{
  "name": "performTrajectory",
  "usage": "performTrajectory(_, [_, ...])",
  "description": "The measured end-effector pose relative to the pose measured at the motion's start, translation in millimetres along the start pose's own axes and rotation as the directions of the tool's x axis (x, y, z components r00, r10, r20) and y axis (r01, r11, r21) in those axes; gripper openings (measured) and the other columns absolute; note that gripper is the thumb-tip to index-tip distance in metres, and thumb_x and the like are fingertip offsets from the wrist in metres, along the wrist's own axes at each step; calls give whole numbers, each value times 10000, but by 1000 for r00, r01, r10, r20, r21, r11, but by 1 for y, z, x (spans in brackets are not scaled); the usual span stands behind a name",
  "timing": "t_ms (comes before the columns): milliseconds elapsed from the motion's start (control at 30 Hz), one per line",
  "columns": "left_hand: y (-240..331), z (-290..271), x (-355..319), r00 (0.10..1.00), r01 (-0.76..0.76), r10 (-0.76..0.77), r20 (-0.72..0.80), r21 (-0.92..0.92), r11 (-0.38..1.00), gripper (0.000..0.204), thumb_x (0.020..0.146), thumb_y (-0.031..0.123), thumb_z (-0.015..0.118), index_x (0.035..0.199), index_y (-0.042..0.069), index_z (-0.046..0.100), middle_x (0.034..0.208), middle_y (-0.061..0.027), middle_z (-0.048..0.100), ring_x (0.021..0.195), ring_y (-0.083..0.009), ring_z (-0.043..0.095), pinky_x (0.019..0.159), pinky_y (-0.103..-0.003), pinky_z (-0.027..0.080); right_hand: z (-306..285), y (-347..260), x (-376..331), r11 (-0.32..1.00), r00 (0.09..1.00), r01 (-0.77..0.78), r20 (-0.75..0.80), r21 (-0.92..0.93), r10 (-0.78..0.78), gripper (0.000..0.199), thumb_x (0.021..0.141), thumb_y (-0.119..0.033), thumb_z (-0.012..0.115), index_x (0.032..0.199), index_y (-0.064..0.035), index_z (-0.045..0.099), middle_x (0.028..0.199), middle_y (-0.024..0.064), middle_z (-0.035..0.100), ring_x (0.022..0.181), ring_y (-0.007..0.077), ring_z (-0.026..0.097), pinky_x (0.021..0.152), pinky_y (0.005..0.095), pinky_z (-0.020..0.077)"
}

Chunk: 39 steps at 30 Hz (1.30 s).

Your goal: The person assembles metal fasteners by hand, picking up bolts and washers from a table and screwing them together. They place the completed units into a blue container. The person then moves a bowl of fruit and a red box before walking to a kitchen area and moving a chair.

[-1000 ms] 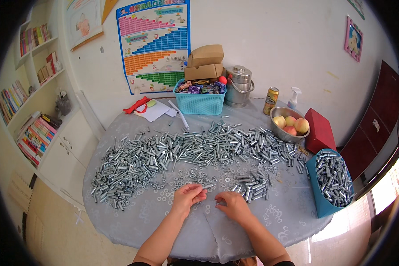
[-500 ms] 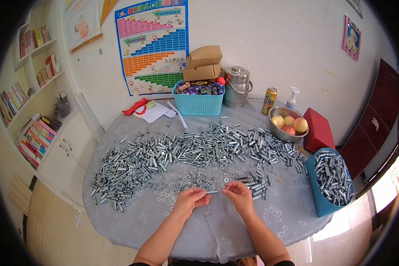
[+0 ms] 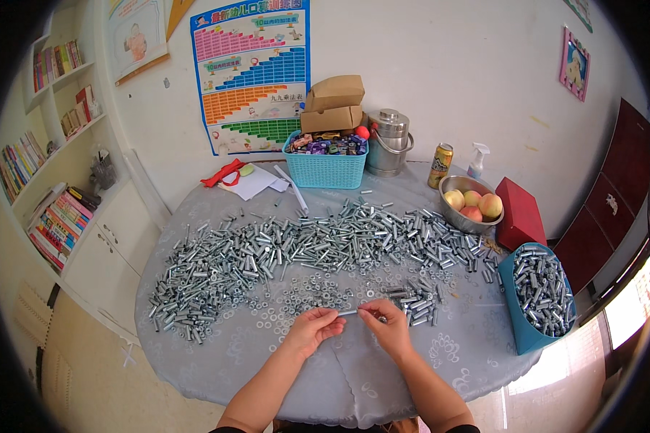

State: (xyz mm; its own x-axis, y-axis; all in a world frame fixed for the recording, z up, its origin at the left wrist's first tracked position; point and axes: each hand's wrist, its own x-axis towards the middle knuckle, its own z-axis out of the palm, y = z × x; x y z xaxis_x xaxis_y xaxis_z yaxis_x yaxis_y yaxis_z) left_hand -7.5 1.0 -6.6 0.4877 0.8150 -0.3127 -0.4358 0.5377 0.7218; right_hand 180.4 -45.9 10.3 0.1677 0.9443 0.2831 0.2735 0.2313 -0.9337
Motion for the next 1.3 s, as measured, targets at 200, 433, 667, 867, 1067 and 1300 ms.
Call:
performTrajectory(200, [2, 10, -3, 998, -39, 35, 44, 89, 995, 216, 868, 120, 596, 1018, -34, 572, 938, -173, 642, 783, -212, 650, 721, -304, 554, 0, 3, 1, 884, 978, -207, 62, 418, 200, 112, 819, -46, 658, 926, -22, 640, 883, 3, 632, 790, 65, 566, 698, 192, 448])
performTrajectory(433, [7, 13, -8, 993, -116, 101, 67, 291, 950, 231, 863, 97, 594, 1055, -29, 588, 939, -151, 647, 760, -193, 643, 694, -300, 554, 0, 1, 0, 835, 972, -230, 78, 500, 221, 86, 820, -37, 654, 902, -30, 630, 890, 12, 628, 811, 82, 571, 732, 204, 455])
performTrajectory(667, [20, 1, -5, 942, -295, 302, -148, 68, 953, 163, 840, 79, 622, 970, -19, 614, 906, -143, 654, 712, -148, 627, 649, -294, 556, 15, 10, -5, 981, 989, 92, 133, -170, -70, 101, 773, -124, 699, 854, -72, 667, 852, 52, 647, 786, 156, 591, 690, 242, 469])
performTrajectory(867, [23, 1, -6, 938, -309, 306, -164, 6, 951, 153, 834, 82, 632, 957, -7, 617, 895, -141, 655, 686, -136, 619, 634, -291, 556, 33, 7, -10, 793, 900, 415, 325, -445, -289, 158, 692, -189, 712, 829, -116, 686, 837, 54, 625, 844, 263, 572, 741, 370, 442])
performTrajectory(1067, [19, -2, -4, 955, -256, 259, -145, 38, 966, 171, 822, 85, 648, 955, -17, 616, 887, -145, 657, 693, -143, 623, 629, -290, 558, 34, 4, -9, 803, 901, 417, 308, -425, -304, 151, 695, -166, 706, 826, -100, 671, 853, 67, 619, 803, 266, 574, 707, 369, 445])
performTrajectory(1300, [19, 3, -7, 982, -151, 160, -103, 84, 985, 188, 824, 105, 651, 956, -24, 615, 896, -146, 658, 701, -149, 627, 650, -291, 557, 23, 10, 3, 993, 996, -4, -91, 115, 15, 149, 758, -96, 713, 890, -47, 664, 864, 26, 615, 722, 106, 555, 649, 232, 444])
